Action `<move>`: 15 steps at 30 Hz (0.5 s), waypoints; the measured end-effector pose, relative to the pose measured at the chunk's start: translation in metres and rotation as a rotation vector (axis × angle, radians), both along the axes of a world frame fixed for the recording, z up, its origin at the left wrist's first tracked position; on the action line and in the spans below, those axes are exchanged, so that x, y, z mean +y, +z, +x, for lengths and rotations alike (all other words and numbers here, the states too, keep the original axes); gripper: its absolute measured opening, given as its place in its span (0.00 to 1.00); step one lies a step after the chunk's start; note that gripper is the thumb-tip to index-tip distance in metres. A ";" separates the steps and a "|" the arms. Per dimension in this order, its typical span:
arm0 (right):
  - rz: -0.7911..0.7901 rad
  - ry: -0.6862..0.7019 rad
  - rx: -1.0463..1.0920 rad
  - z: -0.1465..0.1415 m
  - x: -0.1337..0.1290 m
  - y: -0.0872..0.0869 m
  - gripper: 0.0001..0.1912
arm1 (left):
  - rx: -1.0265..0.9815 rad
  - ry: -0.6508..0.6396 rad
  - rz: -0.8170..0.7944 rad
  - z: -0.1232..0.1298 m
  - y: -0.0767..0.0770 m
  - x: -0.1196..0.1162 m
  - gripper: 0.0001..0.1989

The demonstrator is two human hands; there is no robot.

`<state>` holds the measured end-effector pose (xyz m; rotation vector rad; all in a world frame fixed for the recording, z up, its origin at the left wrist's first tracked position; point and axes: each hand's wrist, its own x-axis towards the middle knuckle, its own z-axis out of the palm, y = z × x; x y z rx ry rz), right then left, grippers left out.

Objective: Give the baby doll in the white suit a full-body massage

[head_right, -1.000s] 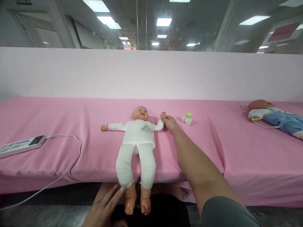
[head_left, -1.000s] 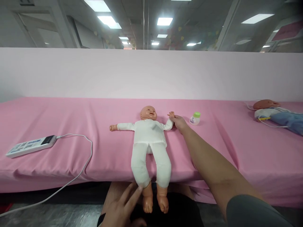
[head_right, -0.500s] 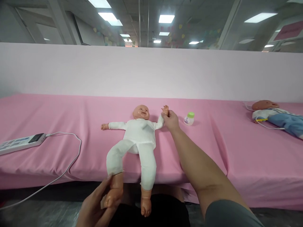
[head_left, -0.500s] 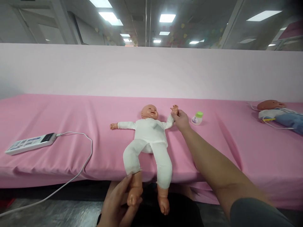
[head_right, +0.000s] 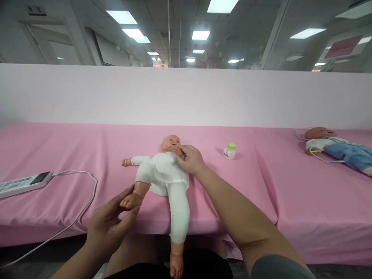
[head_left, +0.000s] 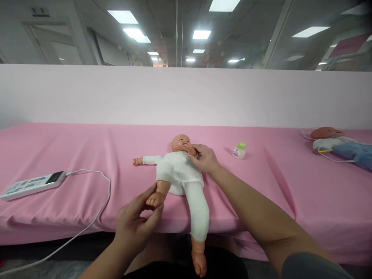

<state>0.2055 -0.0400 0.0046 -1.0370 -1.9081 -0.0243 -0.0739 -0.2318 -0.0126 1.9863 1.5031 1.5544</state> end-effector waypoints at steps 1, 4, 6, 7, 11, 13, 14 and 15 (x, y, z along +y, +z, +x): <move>0.006 0.006 -0.055 -0.001 -0.001 0.001 0.24 | 0.008 -0.020 0.014 0.006 0.005 0.008 0.24; -0.014 0.033 -0.181 -0.003 -0.003 0.003 0.26 | 0.053 -0.085 0.018 0.020 0.017 0.033 0.23; -0.055 0.072 -0.231 -0.004 -0.004 0.005 0.26 | 0.046 -0.130 -0.024 0.025 0.022 0.052 0.24; -0.082 0.095 -0.247 -0.004 -0.004 0.006 0.26 | 0.034 -0.154 -0.053 0.027 0.025 0.061 0.24; -0.174 0.129 -0.286 -0.003 -0.005 0.010 0.23 | -0.044 -0.231 -0.168 0.029 0.031 0.092 0.22; -0.192 0.131 -0.295 -0.003 -0.006 0.012 0.20 | -0.091 -0.266 -0.207 0.029 0.033 0.101 0.21; -0.198 0.142 -0.289 -0.003 -0.007 0.012 0.20 | -0.113 -0.281 -0.221 0.028 0.033 0.103 0.20; -0.203 0.158 -0.271 -0.002 -0.007 0.013 0.21 | -0.135 -0.286 -0.229 0.027 0.033 0.103 0.20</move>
